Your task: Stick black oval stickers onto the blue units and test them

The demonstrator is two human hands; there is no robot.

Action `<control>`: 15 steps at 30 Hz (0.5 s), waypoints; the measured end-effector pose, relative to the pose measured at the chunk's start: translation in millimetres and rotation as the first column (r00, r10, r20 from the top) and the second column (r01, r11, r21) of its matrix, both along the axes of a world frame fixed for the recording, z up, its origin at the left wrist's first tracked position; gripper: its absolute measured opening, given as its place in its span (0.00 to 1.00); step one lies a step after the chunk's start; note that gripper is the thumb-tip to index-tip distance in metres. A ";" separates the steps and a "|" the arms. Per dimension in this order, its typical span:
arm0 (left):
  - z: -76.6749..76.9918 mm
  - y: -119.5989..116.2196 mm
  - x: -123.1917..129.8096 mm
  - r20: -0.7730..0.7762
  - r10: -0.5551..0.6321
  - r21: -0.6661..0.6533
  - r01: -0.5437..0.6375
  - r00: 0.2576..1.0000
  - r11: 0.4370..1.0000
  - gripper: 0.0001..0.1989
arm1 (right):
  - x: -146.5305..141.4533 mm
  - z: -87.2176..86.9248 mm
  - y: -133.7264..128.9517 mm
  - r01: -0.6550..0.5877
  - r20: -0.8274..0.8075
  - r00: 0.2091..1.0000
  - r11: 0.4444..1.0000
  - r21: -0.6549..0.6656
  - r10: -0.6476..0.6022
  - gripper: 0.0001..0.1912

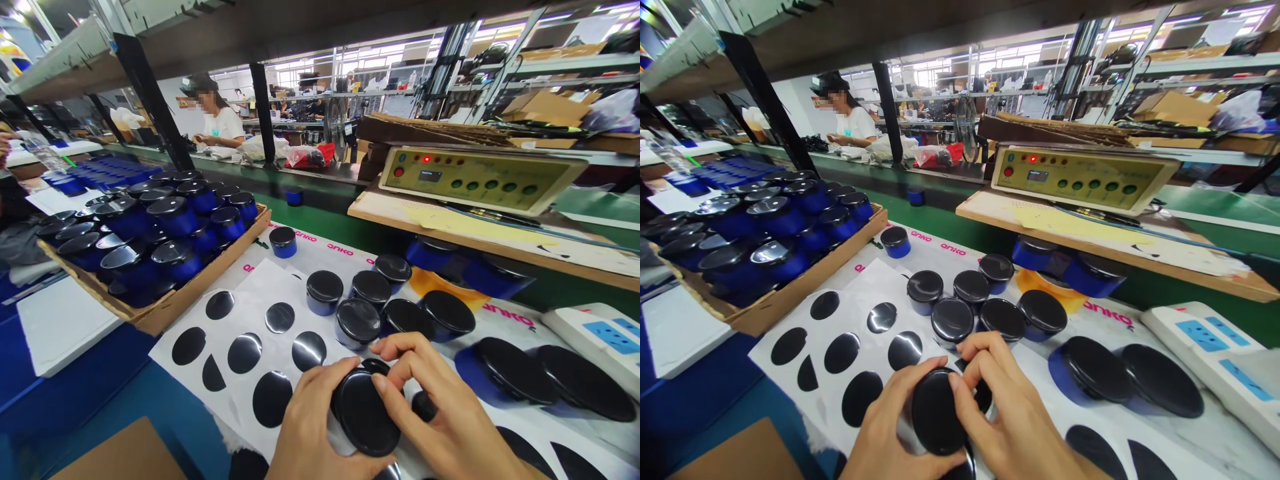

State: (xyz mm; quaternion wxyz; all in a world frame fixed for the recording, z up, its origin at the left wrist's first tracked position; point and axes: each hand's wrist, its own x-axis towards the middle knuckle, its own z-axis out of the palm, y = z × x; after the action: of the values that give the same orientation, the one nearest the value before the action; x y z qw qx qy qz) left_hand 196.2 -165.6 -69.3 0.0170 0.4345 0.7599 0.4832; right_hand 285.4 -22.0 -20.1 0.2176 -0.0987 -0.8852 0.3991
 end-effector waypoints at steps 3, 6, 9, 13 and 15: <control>-0.2 0.3 -0.1 -0.021 -0.020 0.023 0.021 1.000 1.000 0.47 | 1.1 0.9 -0.1 -0.046 -0.005 0.999 0.994 0.095 0.046 0.07; 0.6 0.7 0.5 -0.040 -0.002 0.039 0.004 0.999 0.999 0.45 | 1.8 6.4 1.4 -0.081 0.057 0.996 0.969 0.232 0.070 0.06; 1.4 0.3 0.6 -0.026 0.016 0.035 -0.015 1.000 0.999 0.45 | 2.6 15.3 5.8 -0.072 0.165 0.986 0.928 0.367 0.012 0.08; -3.1 -0.5 -0.2 0.032 -0.021 -0.007 0.021 0.999 1.000 0.47 | 6.1 25.1 10.3 -0.033 0.112 0.993 0.852 0.523 -0.031 0.08; -6.9 -0.7 -0.5 0.019 -0.049 -0.017 0.050 0.999 0.999 0.47 | 8.5 25.6 8.3 -0.141 0.121 0.989 0.807 0.573 0.087 0.17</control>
State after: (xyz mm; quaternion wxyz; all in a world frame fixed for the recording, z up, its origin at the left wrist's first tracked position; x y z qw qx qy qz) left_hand 195.7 -166.3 -76.3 0.0398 0.4485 0.7529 0.4800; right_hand 293.9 -13.7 5.5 0.1735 0.0078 -0.9777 0.1180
